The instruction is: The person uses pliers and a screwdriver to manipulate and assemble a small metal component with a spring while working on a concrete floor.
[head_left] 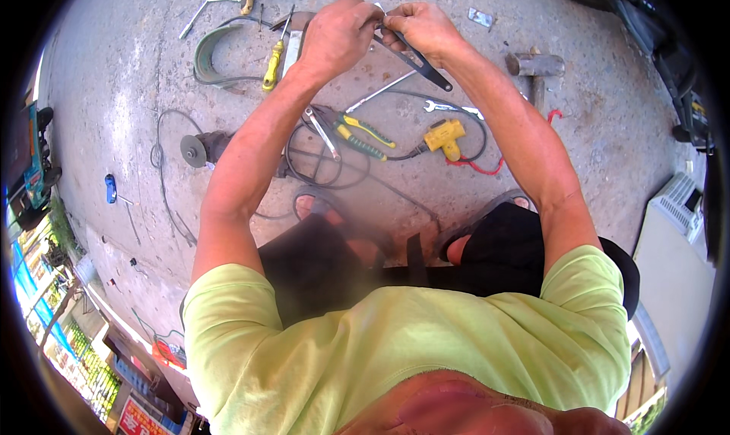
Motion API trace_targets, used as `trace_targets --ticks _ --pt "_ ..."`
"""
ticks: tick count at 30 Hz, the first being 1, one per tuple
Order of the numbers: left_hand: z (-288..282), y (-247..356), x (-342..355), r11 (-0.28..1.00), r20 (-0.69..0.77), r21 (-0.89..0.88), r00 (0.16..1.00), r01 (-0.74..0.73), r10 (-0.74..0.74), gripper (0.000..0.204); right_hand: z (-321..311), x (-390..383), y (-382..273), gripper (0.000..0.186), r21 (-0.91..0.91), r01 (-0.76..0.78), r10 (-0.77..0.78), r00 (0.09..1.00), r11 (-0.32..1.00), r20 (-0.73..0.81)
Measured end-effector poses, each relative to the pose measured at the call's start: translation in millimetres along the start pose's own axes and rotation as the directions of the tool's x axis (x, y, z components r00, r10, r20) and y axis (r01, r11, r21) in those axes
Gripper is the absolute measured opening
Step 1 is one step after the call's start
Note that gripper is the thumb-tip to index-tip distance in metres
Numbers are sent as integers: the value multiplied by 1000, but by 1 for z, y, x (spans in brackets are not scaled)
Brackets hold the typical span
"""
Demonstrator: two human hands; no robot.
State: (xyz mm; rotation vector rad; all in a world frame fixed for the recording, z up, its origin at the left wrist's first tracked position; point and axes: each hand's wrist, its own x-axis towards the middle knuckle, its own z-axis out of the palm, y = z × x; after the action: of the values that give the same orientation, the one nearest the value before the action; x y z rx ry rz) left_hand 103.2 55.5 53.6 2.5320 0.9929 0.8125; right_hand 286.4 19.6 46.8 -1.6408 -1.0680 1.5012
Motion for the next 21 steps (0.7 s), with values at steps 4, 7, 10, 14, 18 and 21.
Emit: trace_targets --ticks 4,7,10,14,18,21 --pt "-5 8 1 987 -29 -34 987 156 -157 11 0 0 -4 19 5 30 -30 1000 1000 4" --pt "-7 7 1 994 -24 -39 994 107 -108 11 1 0 -6 19 21 33 -33 999 999 -13" --pt "-2 4 2 999 -47 23 998 38 -37 10 1 2 -4 19 3 35 -35 999 999 -13" --pt "-3 5 2 998 -39 -51 998 45 -47 11 1 1 -3 20 -12 44 -44 999 999 -19" --pt "-6 10 0 984 -49 -96 987 148 -154 11 2 -1 -8 21 22 50 -50 999 998 -20" --pt "-3 5 1 997 -61 -17 995 78 -79 12 2 0 -8 22 28 39 -38 999 999 -12"
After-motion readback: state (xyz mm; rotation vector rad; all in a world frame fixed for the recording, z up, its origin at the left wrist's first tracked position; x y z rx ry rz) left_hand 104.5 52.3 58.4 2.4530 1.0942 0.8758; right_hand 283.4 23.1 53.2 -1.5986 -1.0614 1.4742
